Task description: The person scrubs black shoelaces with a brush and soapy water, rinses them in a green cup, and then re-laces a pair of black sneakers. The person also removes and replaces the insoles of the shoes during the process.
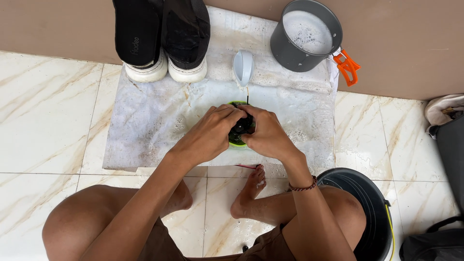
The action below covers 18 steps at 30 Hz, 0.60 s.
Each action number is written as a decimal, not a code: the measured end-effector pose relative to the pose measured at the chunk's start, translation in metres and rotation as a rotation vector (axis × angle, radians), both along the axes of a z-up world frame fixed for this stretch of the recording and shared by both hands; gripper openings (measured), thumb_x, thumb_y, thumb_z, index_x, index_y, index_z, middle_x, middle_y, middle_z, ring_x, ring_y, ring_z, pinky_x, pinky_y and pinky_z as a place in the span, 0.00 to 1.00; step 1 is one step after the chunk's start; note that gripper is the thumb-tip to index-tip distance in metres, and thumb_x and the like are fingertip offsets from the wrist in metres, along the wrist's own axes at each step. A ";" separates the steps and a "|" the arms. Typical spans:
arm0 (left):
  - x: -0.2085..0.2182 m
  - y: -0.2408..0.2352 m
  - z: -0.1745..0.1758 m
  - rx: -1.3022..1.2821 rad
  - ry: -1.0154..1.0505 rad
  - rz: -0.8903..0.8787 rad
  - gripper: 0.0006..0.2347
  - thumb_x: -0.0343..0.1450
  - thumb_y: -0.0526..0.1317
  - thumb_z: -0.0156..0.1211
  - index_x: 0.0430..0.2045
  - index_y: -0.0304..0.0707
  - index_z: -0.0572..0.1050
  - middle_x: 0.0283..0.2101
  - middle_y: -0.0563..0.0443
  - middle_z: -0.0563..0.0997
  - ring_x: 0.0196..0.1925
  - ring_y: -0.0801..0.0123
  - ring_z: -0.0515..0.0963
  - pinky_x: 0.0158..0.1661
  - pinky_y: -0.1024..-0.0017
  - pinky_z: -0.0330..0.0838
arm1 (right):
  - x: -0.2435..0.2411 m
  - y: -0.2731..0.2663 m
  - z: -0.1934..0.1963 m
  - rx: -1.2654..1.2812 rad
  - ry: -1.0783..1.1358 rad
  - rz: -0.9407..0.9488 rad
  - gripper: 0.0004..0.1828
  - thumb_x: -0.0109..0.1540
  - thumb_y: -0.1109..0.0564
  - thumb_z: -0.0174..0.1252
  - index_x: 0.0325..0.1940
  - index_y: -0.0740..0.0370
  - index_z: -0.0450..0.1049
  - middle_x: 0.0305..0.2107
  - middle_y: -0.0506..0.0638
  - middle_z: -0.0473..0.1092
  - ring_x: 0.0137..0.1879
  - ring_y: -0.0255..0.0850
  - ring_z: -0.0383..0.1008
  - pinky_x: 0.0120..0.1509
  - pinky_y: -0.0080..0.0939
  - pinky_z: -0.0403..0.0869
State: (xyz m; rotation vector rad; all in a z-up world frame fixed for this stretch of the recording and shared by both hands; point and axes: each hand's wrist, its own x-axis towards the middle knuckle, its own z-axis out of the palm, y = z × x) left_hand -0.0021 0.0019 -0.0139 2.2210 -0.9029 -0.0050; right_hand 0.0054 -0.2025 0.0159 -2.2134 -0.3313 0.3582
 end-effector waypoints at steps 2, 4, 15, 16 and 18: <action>0.003 -0.006 -0.024 0.101 -0.067 -0.004 0.22 0.68 0.16 0.54 0.58 0.21 0.79 0.52 0.28 0.86 0.60 0.41 0.83 0.54 0.55 0.75 | -0.009 -0.002 0.019 -0.017 0.012 -0.002 0.37 0.57 0.74 0.67 0.73 0.71 0.76 0.59 0.77 0.79 0.62 0.70 0.85 0.63 0.65 0.83; 0.004 -0.018 -0.045 0.201 -0.140 -0.009 0.22 0.68 0.18 0.57 0.59 0.19 0.80 0.53 0.27 0.85 0.56 0.44 0.83 0.52 0.57 0.76 | -0.014 -0.004 0.029 -0.034 0.019 -0.004 0.44 0.59 0.76 0.67 0.81 0.73 0.71 0.66 0.81 0.76 0.65 0.72 0.83 0.66 0.68 0.83; 0.034 -0.048 -0.120 0.095 0.068 0.130 0.08 0.67 0.23 0.67 0.38 0.21 0.83 0.35 0.31 0.82 0.36 0.31 0.89 0.34 0.51 0.84 | -0.008 -0.012 0.041 -0.005 -0.237 0.103 0.35 0.60 0.85 0.53 0.68 0.74 0.82 0.50 0.78 0.82 0.53 0.75 0.87 0.59 0.65 0.87; 0.032 -0.047 -0.109 0.095 0.072 0.130 0.08 0.67 0.23 0.67 0.38 0.21 0.83 0.35 0.31 0.82 0.36 0.31 0.89 0.34 0.51 0.84 | -0.005 -0.016 0.029 -0.005 -0.233 0.103 0.35 0.60 0.85 0.53 0.68 0.74 0.82 0.50 0.78 0.82 0.53 0.75 0.87 0.59 0.65 0.87; 0.027 -0.045 -0.087 0.137 0.108 0.047 0.15 0.66 0.20 0.61 0.47 0.20 0.77 0.42 0.29 0.81 0.43 0.38 0.88 0.43 0.52 0.84 | 0.001 -0.023 0.005 -0.024 -0.242 0.040 0.25 0.69 0.78 0.52 0.67 0.69 0.81 0.45 0.70 0.83 0.43 0.57 0.89 0.50 0.54 0.88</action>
